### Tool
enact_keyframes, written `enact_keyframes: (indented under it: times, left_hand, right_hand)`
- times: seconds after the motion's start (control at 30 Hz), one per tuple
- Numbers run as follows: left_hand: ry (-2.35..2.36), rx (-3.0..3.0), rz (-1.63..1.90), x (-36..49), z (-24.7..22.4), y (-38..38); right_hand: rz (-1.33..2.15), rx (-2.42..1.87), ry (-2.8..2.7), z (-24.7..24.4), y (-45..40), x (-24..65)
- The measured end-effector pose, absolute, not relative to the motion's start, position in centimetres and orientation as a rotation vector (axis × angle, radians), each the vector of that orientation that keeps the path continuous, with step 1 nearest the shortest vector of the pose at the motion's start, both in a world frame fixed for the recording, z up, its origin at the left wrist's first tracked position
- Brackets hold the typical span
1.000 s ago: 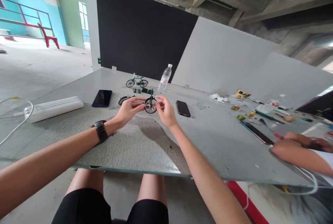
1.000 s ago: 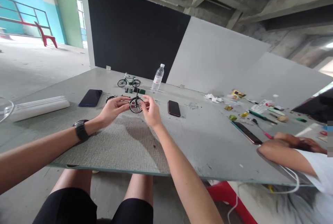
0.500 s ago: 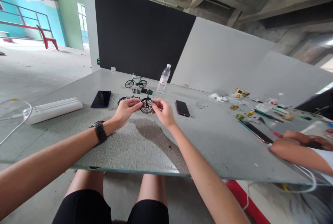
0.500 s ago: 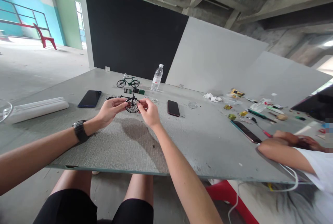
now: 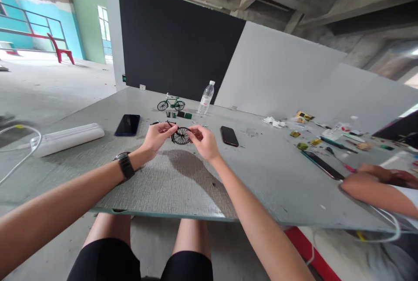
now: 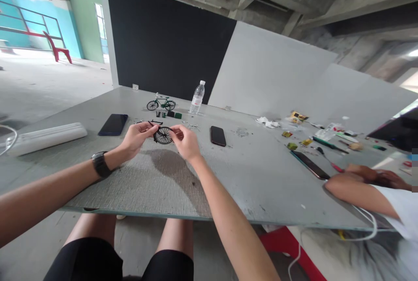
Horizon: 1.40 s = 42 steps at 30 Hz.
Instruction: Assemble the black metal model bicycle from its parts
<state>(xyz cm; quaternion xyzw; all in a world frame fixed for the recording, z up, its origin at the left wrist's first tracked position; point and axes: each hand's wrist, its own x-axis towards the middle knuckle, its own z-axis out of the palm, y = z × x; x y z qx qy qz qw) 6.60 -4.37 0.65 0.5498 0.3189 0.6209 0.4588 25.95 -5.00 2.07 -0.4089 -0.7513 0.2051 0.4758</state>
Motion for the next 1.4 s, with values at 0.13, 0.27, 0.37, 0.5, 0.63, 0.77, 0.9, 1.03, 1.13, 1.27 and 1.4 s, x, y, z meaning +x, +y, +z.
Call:
enact_keyframes:
  times: [0.13,0.27,0.37,0.5,0.63,0.77,0.9,1.03,1.13,1.27,1.4]
  left_hand:
    - [0.722,1.195,1.584,6.34,0.59,-4.07]
    - [0.729,1.17,1.552,6.33,0.39,-4.05]
    - [0.693,1.187,1.532,6.41,0.36,-4.19]
    - [0.695,1.171,1.55,6.44,0.33,-4.19]
    - [0.71,1.183,1.523,6.48,0.19,-4.12]
    - [0.709,1.153,1.537,6.53,0.11,-4.19]
    - [0.703,1.146,1.531,6.56,0.08,-4.17]
    - [0.747,1.183,1.568,6.44,-0.05,-3.95]
    - [0.747,1.155,1.575,6.27,-0.07,-3.86]
    - [0.734,1.123,1.526,6.24,0.16,-4.15]
    - [0.728,1.137,1.465,6.41,0.4,-4.57]
  right_hand:
    - [0.682,-1.057,-1.849,1.65,-4.79,26.09]
    - [0.583,-1.058,-1.884,1.78,-4.91,26.05]
    - [0.479,-1.075,-1.89,2.01,-4.97,26.08]
    - [0.492,-1.118,-2.025,2.12,-5.01,26.18]
    - [0.445,-1.07,-1.905,2.04,-4.97,26.22]
    - [0.459,-1.086,-2.001,1.86,-4.82,26.22]
    - [0.469,-1.071,-1.947,1.96,-4.77,26.26]
    - [0.5,-1.069,-1.959,2.05,-4.93,26.28]
    - [0.544,-1.128,-2.064,1.97,-5.12,26.15]
    - [0.523,-1.192,-2.108,1.96,-5.24,25.94]
    - [0.462,-1.209,-2.165,2.19,-5.41,25.89]
